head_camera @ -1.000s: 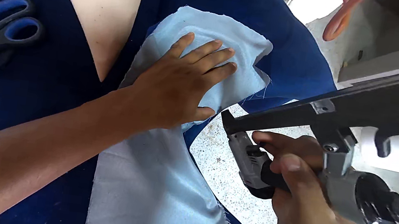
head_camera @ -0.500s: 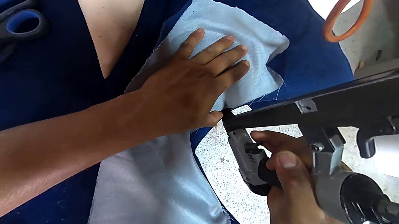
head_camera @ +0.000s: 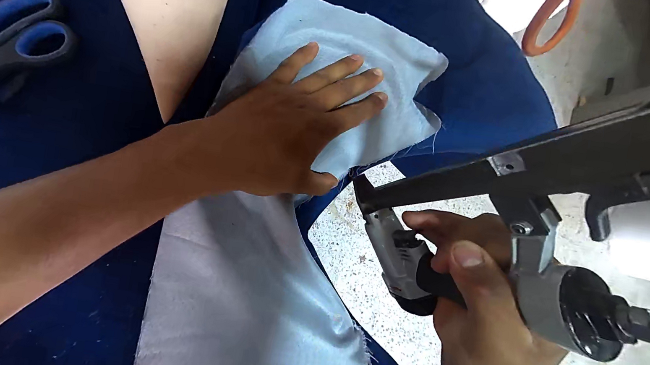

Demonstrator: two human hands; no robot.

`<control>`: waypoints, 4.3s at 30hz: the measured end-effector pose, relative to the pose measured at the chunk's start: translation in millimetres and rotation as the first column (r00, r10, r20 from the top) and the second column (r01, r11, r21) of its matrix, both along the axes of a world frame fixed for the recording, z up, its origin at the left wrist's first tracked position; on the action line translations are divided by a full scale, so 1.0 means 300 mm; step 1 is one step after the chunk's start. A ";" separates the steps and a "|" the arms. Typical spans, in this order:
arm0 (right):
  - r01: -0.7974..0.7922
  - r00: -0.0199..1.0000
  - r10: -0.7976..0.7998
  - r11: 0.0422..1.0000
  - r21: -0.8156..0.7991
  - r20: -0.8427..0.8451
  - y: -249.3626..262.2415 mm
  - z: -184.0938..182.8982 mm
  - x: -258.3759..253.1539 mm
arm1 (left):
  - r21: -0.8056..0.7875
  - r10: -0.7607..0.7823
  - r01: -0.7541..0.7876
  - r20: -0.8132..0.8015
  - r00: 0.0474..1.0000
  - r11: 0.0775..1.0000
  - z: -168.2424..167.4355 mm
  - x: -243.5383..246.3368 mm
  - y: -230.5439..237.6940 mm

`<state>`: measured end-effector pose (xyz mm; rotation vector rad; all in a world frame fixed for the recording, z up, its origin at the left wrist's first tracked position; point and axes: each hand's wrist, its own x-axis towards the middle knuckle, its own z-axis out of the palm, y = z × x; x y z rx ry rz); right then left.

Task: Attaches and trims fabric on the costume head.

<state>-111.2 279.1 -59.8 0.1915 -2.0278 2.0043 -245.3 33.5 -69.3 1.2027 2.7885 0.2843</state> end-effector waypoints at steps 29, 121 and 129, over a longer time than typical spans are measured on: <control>-0.014 1.000 0.015 0.998 -0.059 0.026 -0.071 -0.001 0.022 | 0.000 -0.200 0.202 0.131 0.971 0.979 0.051 -0.084 -0.085; -0.016 0.997 0.016 1.000 0.005 -0.078 0.026 -0.008 -0.073 | 0.062 -0.071 0.059 0.202 0.977 0.996 0.009 -0.225 0.235; -0.017 0.997 0.019 1.000 0.019 -0.081 0.009 -0.008 -0.089 | 0.052 -0.055 0.046 0.192 0.980 0.998 0.010 -0.219 0.238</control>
